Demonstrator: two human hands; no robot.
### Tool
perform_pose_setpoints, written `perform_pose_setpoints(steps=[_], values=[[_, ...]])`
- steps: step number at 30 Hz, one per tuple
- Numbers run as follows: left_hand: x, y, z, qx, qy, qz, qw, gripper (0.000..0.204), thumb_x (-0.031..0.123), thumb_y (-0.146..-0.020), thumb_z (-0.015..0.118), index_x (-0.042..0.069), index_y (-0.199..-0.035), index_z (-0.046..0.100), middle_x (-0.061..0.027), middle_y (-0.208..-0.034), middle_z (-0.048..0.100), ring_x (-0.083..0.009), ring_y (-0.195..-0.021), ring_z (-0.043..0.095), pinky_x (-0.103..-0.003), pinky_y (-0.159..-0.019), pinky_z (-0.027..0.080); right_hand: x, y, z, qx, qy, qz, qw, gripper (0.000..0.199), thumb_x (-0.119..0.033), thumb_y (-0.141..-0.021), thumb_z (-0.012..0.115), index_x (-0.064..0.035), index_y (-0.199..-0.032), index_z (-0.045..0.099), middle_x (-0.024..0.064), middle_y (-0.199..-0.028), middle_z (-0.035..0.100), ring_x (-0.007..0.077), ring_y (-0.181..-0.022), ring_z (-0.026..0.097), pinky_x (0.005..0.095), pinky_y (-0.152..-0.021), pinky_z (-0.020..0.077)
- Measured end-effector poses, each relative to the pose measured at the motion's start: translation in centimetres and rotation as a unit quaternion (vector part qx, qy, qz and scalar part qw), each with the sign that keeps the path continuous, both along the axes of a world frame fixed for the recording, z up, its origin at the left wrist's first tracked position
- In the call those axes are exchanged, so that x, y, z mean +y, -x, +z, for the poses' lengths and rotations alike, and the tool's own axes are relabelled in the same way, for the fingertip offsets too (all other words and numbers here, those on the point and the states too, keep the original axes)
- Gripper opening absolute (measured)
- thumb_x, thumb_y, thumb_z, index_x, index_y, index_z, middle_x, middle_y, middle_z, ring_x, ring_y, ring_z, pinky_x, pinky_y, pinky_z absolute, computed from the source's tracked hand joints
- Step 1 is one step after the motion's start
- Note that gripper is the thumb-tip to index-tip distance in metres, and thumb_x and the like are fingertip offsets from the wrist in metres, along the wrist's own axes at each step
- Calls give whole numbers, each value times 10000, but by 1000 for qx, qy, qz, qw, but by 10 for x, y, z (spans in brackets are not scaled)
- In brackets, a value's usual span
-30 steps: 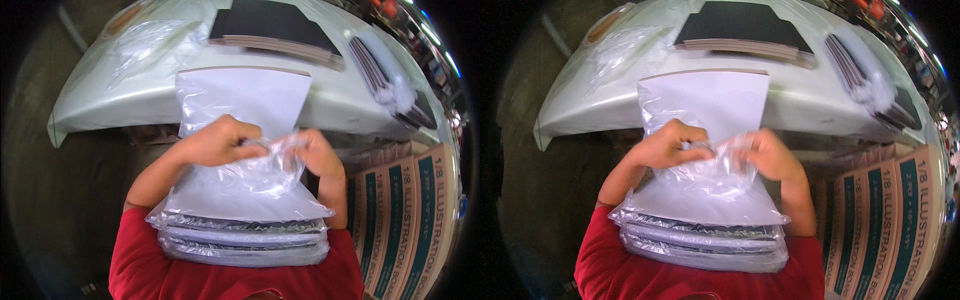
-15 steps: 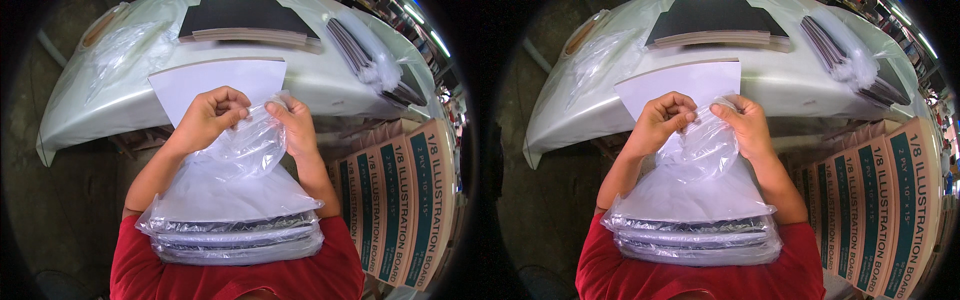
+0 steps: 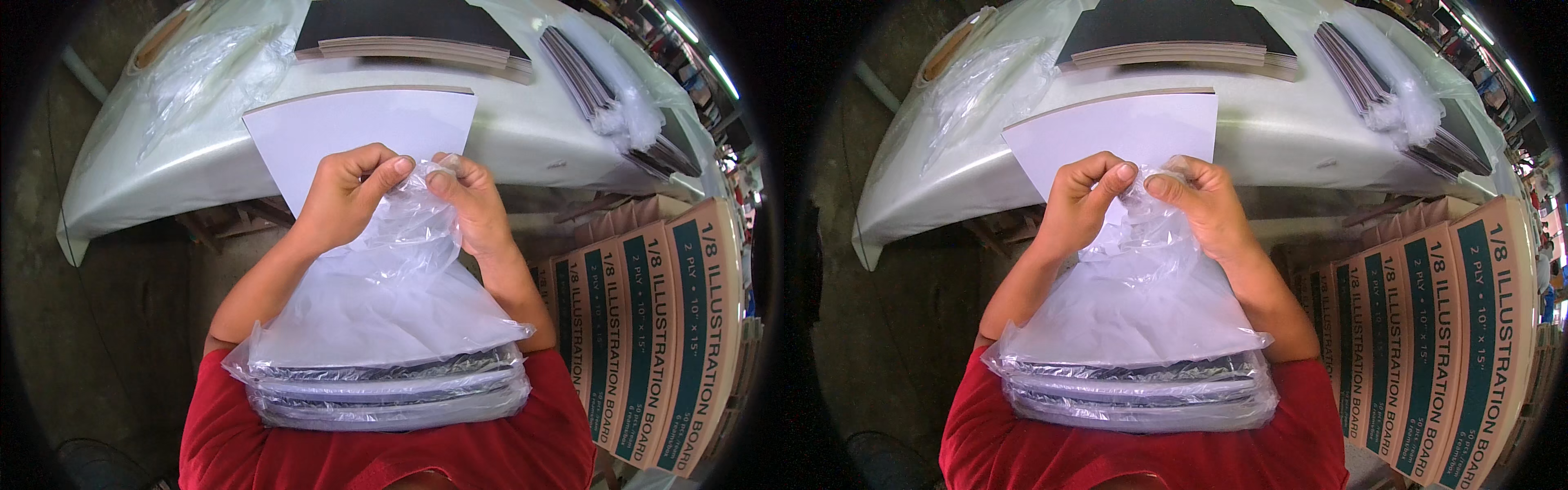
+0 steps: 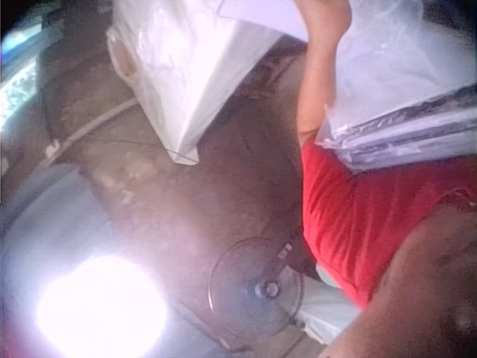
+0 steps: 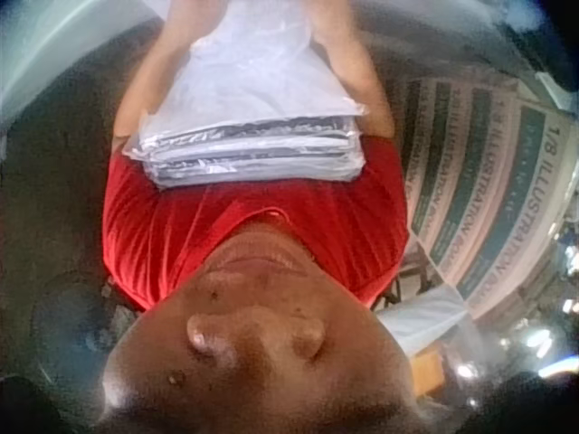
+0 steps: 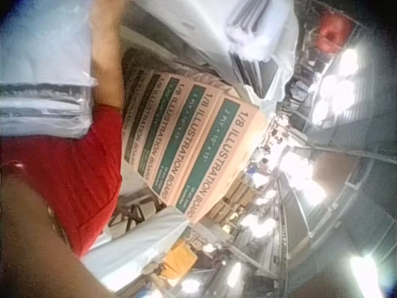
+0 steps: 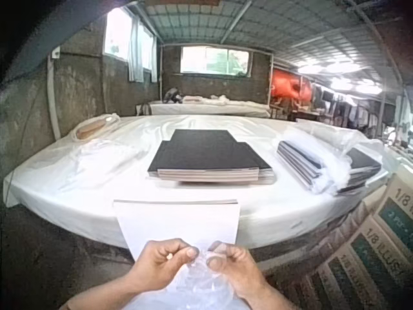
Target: The person places a plastic sleeve over a stack of white and black illustration boards, pulling the sleeve down by hand to cover the boards one by one.
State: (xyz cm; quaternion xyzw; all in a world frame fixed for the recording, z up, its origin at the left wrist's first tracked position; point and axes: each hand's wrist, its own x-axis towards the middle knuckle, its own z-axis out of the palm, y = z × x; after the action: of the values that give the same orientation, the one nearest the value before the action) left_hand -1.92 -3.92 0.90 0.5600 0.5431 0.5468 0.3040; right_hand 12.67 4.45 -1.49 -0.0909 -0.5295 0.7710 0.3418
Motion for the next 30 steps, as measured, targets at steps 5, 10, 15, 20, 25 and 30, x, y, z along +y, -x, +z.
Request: perform_pose_setpoints(steps=[5, 10, 15, 20, 25, 30], values=[[0, 4, 2, 112, -36, 35, 992, 231, 196, -854, 515, -18, -788, 569, -17, -672, 563, -74, -642, 477, -216, -601, 397, -3, 2, -4, 95, 118, 36, 988, 119, -126, -775, 565, -25, -839, 574, 12, -737, 567, 60, -610, 489, 202, -581, 409], [4, 6, 10, -196, -28, -45, 979, 257, 249, -878, 465, 8, -834, 542, -43, -710, 579, -124, -616, 513, -229, -605, 419, -1, -10, -14, 126, 144, 156, 969, 148, -99, -760, 554, -10, -878, 562, 20, -721, 544, 66, -655, 485, 198, -611, 402], [-18, -10, 3, 94, 320, -200, 921, 201, 206, -800, 578, 23, -885, 590, -29, -697, 567, -123, -749, 529, -273, -680, 407, 11, -19, -6, -65, -94, 3, 993, 221, -129, -841, 469, -16, -1027, 509, 4, -676, 532, 59, -682, 476, 193, -622, 390], [-37, 51, -30, -189, 72, -131, 971, 254, 292, -776, 601, 45, -838, 606, -35, -767, 580, -152, -721, 526, -260, -698, 403, 31, -65, -10, -45, 29, 219, 974, 182, -154, -849, 480, -22, -955, 545, 22, -653, 553, 111, -619, 517, 248, -614, 441], [-57, 83, -46, -243, 210, -243, 915, 320, 300, -750, 629, 18, -898, 595, -77, -803, 598, -169, -749, 550, -276, -777, 385, 41, -56, -24, 105, 155, 90, 978, 293, -286, -876, 414, -23, -907, 540, 57, -767, 586, 111, -593, 533, 246, -582, 460], [-54, 84, -27, -519, -19, 17, 854, 315, 289, -785, 574, 38, -973, 548, -34, -797, 582, -142, -692, 551, -295, -710, 435, 45, -59, -25, -218, -152, 364, 893, 428, -360, -791, 554, 3, -1015, 537, 61, -744, 585, 52, -446, 425, 190, -361, 325]])
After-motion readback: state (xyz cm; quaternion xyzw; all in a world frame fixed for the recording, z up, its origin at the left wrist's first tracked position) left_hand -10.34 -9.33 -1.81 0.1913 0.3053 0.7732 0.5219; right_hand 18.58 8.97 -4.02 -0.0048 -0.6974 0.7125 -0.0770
